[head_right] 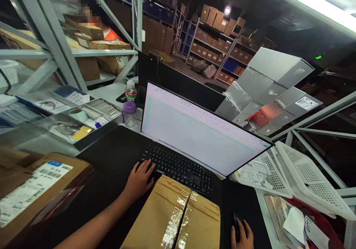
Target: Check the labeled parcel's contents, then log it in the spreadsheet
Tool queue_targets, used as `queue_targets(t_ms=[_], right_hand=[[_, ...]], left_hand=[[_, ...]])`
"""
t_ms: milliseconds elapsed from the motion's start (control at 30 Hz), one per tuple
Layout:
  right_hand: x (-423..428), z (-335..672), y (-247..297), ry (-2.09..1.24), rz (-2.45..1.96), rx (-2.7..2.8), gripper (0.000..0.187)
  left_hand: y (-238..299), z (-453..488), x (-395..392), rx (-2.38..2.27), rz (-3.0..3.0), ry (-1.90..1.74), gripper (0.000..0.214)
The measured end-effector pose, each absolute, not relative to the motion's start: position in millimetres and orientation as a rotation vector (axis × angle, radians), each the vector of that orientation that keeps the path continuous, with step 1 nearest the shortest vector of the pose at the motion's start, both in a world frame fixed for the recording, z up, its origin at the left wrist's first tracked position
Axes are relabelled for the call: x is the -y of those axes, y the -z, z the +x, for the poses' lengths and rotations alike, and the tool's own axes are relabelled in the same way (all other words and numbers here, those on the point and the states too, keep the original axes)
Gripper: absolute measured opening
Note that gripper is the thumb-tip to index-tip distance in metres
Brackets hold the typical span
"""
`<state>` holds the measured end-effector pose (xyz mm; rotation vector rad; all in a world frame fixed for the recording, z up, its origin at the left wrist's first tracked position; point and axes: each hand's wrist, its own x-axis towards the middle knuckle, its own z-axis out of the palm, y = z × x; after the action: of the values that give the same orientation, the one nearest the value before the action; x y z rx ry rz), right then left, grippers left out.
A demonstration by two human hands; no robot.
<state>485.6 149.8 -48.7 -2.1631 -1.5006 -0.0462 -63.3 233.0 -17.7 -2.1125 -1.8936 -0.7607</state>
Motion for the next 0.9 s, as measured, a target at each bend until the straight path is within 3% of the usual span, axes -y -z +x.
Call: queue_targets(t_ms=[300, 567, 900], right_hand=[[-143.8, 463.7, 19.4, -0.028, -2.139, 1.56, 0.068], [-138.6, 459.8, 15.3, -0.038, -2.194, 1.515, 0.072], [-140.6, 471.9, 27.1, -0.031, -2.194, 1.516, 0.074]], left_hand=[[16.9, -63.2, -234.0, 1.911, -2.169, 0.744, 0.051], [21.4, -61.3, -235.0, 1.996, -2.193, 0.828, 0.072], [9.9, -64.1, -233.1, 1.939, -2.29, 0.727, 0.066]])
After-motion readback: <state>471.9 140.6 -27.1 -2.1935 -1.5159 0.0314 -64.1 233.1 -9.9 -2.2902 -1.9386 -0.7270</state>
